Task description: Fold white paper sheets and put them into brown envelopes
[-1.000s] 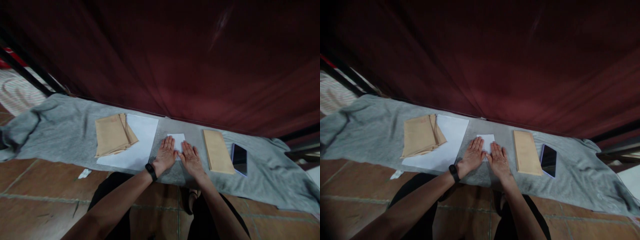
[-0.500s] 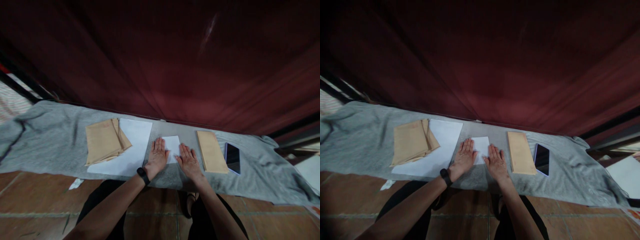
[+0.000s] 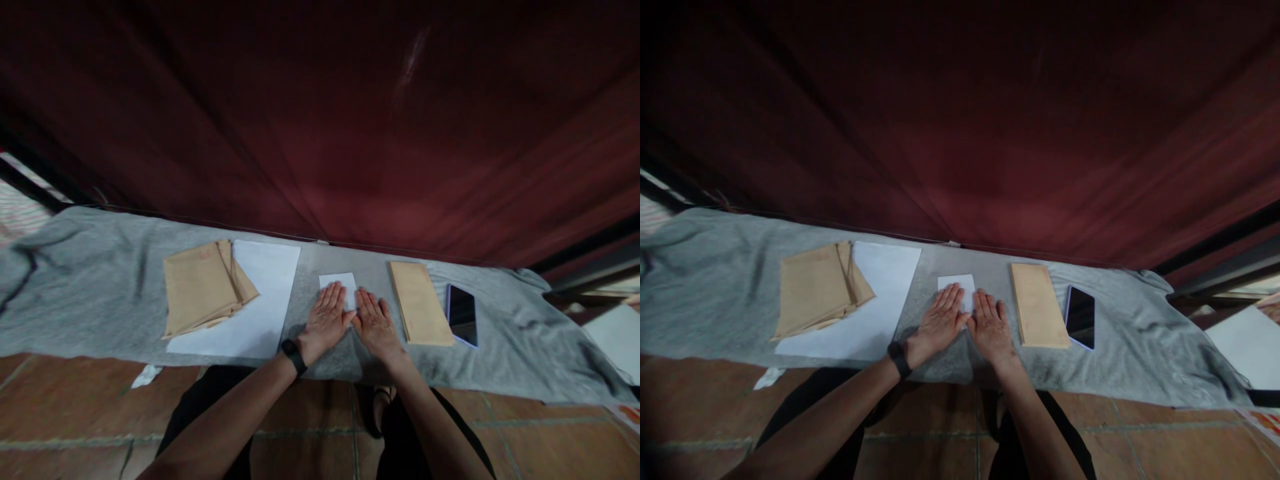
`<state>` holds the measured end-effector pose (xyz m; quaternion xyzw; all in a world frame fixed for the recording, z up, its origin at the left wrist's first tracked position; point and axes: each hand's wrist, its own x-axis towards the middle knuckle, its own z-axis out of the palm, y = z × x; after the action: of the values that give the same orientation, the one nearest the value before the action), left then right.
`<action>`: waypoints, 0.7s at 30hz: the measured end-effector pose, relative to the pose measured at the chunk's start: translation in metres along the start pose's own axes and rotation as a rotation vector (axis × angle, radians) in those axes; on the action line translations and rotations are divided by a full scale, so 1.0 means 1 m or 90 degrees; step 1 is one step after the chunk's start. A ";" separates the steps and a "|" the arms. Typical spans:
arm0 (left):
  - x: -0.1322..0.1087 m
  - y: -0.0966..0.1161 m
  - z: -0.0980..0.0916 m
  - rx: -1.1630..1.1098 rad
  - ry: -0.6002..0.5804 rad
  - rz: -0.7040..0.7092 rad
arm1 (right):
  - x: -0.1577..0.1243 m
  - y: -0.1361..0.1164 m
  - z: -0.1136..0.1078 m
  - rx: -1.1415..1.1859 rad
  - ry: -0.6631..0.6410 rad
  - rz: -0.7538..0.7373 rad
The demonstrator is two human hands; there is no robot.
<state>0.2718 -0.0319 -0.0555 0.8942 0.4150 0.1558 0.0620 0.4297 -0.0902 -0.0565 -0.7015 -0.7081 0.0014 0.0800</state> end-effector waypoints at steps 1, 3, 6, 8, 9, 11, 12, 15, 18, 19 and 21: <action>-0.001 -0.003 -0.001 0.002 0.000 -0.015 | 0.000 0.001 0.000 0.003 0.001 -0.003; -0.002 -0.011 -0.005 0.002 0.000 -0.050 | 0.000 0.002 0.000 0.009 0.004 -0.007; 0.000 -0.023 -0.014 -0.041 -0.005 -0.115 | 0.000 0.003 -0.001 0.012 0.009 -0.006; 0.003 -0.030 -0.018 -0.135 -0.010 -0.154 | 0.000 0.002 -0.001 0.014 0.010 -0.005; 0.005 -0.033 -0.020 -0.204 -0.008 -0.176 | 0.000 0.002 -0.002 0.016 0.010 -0.005; 0.010 -0.037 -0.023 -0.370 0.012 -0.236 | 0.001 0.001 -0.003 0.021 0.010 -0.003; 0.011 -0.038 -0.024 -0.456 0.030 -0.275 | 0.001 0.001 -0.003 0.022 0.010 0.000; 0.013 -0.036 -0.029 -0.676 0.089 -0.395 | 0.002 -0.001 -0.003 0.020 0.010 0.007; 0.013 -0.031 -0.034 -0.818 0.121 -0.486 | 0.002 -0.002 -0.003 0.018 0.010 0.015; 0.013 -0.028 -0.035 -0.851 0.117 -0.504 | 0.003 -0.002 -0.004 0.018 0.011 0.016; 0.015 -0.024 -0.037 -0.902 0.086 -0.499 | 0.004 -0.003 -0.006 0.025 0.015 0.015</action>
<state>0.2510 -0.0057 -0.0228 0.4210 0.5038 0.4024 0.6380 0.4272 -0.0872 -0.0500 -0.7080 -0.6987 0.0082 0.1021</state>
